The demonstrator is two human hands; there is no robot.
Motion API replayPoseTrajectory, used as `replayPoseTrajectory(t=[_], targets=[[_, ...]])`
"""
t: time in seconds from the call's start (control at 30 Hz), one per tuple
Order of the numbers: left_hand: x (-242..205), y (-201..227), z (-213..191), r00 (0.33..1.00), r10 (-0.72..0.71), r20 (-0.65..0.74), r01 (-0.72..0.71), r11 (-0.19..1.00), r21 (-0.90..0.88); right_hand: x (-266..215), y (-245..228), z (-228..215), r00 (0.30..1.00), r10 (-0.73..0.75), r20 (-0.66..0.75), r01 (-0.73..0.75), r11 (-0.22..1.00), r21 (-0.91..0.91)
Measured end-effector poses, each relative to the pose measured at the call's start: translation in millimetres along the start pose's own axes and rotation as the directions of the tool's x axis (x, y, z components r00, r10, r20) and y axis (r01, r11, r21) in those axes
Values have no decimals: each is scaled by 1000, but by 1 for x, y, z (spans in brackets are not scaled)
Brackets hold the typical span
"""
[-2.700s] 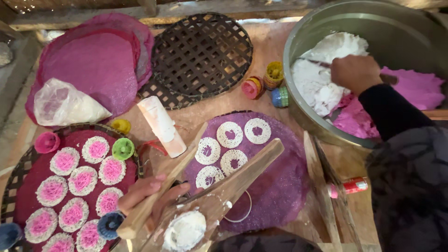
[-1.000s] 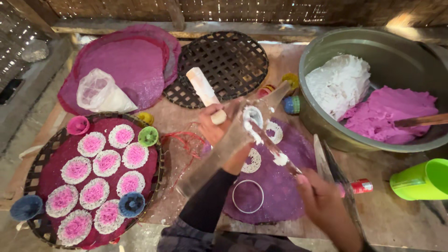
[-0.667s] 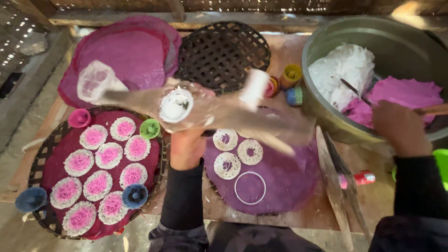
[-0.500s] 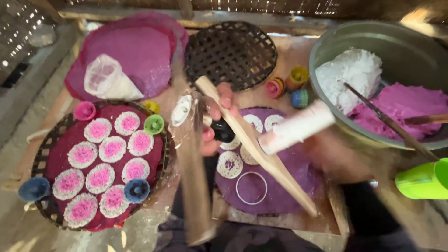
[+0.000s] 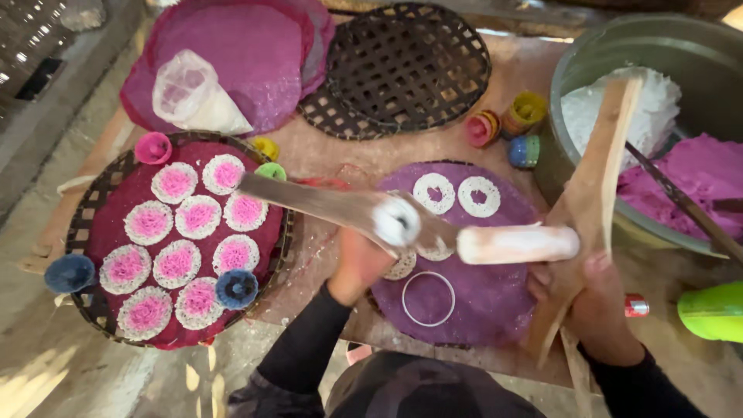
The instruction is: The person makes decorative flowers by applying white and pink paste to a wooden mold and pressing it onto a purple base.
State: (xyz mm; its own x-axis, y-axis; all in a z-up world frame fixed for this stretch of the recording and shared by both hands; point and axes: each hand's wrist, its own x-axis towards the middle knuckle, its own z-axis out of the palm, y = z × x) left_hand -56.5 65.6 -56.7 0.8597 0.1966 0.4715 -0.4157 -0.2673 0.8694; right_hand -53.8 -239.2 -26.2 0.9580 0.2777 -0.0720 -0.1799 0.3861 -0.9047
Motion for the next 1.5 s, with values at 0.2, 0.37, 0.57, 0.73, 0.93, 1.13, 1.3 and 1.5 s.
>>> replayPoseTrajectory(t=[0.2,0.37,0.57,0.73,0.93,1.13,1.3,1.5], targets=[[-21,51,5,958,174,226,-255,877,408,-11,-23,4,850,-365,380,522,484,-703],[-43,64,15,922,71,381,-247,866,436,-28,-29,18,740,-298,604,636,16,-772],[-79,51,44,909,-50,414,-144,894,424,-50,39,12,854,-202,479,520,338,-784],[-63,14,41,876,-221,428,-6,884,468,-39,85,-36,946,86,311,147,744,-652],[-87,-2,25,968,250,18,-213,781,587,-52,130,-57,851,358,385,-402,915,37],[-141,-35,-15,941,-290,-176,316,562,765,-29,107,-77,972,228,59,-232,971,66],[-178,-58,8,887,-427,-179,393,490,778,-21,118,-77,999,41,-18,-42,999,-25],[-186,-82,27,862,-434,-264,475,505,721,-10,137,-92,986,-164,12,158,925,-346]])
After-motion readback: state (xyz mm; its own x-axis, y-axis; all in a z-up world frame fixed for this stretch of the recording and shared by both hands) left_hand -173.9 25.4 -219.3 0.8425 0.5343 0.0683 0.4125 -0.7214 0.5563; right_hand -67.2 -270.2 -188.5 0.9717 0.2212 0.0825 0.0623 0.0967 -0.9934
